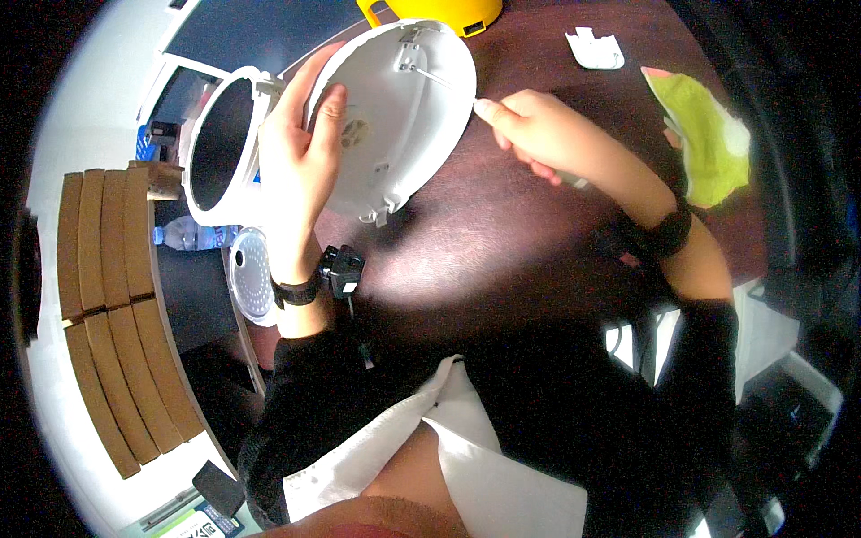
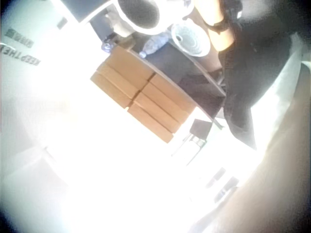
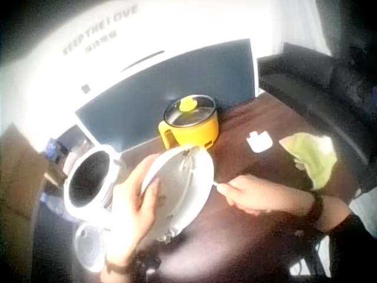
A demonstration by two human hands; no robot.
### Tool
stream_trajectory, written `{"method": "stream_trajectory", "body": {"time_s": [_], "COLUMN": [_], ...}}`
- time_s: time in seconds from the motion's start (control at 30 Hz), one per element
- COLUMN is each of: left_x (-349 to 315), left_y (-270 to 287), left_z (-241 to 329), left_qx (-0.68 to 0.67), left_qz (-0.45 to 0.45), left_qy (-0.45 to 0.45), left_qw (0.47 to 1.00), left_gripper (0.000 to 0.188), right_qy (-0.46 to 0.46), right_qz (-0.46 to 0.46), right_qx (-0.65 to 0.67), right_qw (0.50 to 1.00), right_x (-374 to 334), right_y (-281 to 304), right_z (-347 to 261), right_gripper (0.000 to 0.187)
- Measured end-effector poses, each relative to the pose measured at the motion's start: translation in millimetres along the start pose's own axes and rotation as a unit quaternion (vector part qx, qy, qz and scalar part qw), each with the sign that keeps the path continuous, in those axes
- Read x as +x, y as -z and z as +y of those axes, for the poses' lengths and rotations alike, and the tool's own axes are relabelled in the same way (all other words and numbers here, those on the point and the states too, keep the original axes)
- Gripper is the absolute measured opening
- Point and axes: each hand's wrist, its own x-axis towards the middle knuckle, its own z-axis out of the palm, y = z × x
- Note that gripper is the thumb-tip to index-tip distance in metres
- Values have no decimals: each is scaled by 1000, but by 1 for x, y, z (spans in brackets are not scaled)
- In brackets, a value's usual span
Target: The person uses a screwdriver to remove screws from the lid of a white rice cooker. They then open the lid, remove the inner steaming tray, and continue unscrewing components from the underside of the lid.
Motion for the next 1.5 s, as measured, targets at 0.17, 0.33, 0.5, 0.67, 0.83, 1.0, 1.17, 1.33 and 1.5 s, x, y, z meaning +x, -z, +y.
{"method": "stream_trajectory", "body": {"time_s": [0.17,0.33,0.5,0.67,0.83,1.0,1.17,1.33,1.5], "left_x": [1,0,-4,-4,-2,-1,-1,-4,-5], "left_y": [3,3,1,-4,2,3,3,1,-1], "left_z": [1,4,7,2,3,2,1,5,2], "left_qx": [1,1,21,27,-3,-11,-7,22,44], "left_qz": [-2,-4,9,33,-9,-4,-3,-5,13], "left_qy": [27,29,-11,-67,9,15,19,14,-35], "left_qw": [1000,1000,1000,997,1000,1000,1000,1000,998], "left_gripper": [30,30,32,32,31,30,30,31,32], "right_qy": [-76,-117,-58,32,173,-67,-98,-78,106], "right_qz": [-180,-252,-177,7,146,-163,-255,-187,61], "right_qx": [375,516,364,-27,-212,344,501,409,-84], "right_qw": [906,811,912,999,951,922,821,890,989], "right_x": [0,-2,3,14,12,0,-2,1,21], "right_y": [-15,-25,-23,-11,-6,-14,-21,-27,-11], "right_z": [2,-1,7,14,15,5,3,6,26], "right_gripper": [46,47,47,49,50,48,48,48,49]}}
